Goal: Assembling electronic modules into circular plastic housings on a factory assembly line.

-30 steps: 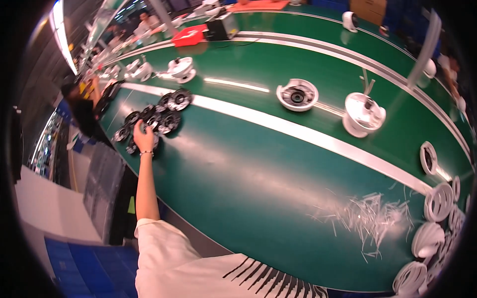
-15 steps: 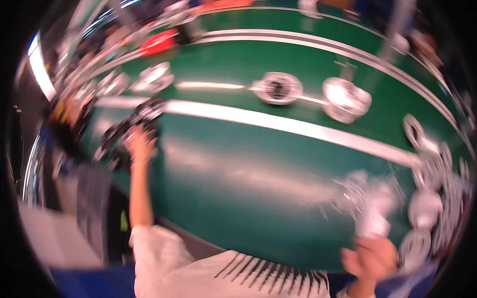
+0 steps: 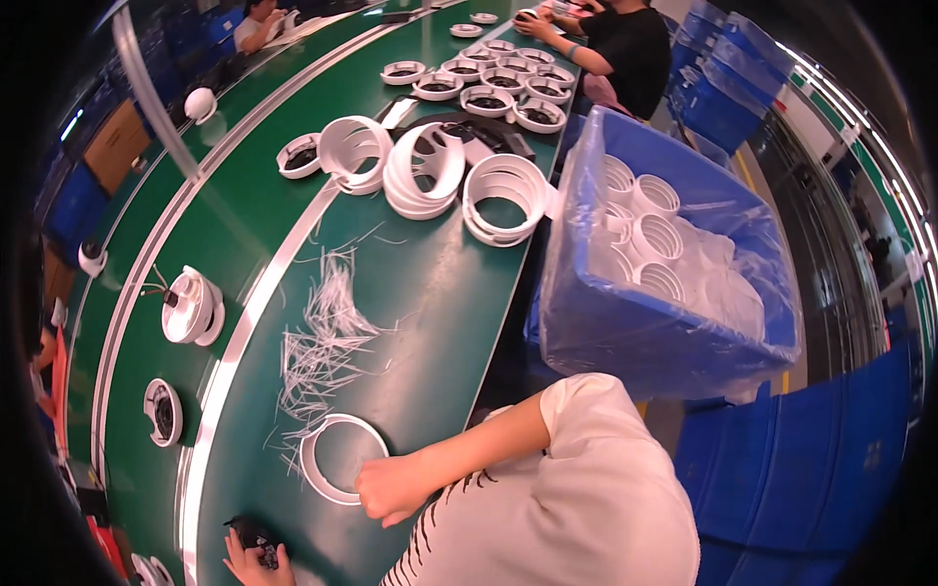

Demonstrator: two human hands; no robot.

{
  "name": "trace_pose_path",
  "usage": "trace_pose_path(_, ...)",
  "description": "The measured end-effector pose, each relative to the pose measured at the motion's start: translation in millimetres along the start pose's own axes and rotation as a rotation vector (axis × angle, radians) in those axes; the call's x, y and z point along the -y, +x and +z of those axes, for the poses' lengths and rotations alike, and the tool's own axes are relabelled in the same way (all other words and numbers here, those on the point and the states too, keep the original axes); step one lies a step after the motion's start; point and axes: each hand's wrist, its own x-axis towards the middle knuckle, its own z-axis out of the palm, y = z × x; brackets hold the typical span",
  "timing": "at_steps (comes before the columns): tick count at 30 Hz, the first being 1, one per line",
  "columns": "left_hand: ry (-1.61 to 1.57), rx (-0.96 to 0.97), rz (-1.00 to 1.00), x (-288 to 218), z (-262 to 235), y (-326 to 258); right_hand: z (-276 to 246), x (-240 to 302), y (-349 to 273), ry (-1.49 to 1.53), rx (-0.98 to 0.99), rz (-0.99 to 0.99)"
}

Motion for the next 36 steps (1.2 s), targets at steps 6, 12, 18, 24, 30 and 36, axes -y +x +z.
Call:
trace_pose_path(6, -0.029, -0.009, 0.081, -30, -16, 32, -85, 19, -53, -0.361, -0.634, 0.154)
trace_pose_path(12, -0.093, -0.216, 0.208, -50, -32, 65, -190, 22, -241, -0.982, -1.217, 1.215)
trace_pose_path(18, -0.256, -0.284, 0.404, -80, -28, 80, -220, -10, -285, 0.592, -1.517, 1.380)
trace_pose_path(24, -0.533, -0.346, 0.415, -111, -33, 80, -222, -29, -283, 0.573, -1.463, 1.330)
trace_pose_path(30, -1.359, 0.685, 0.917, -308, -16, 109, -214, -35, -289, 0.518, -1.516, 1.425)
trace_pose_path(36, -1.229, 1.011, -0.028, -481, 109, 96, -214, -41, -272, 0.519, -1.492, 1.339)
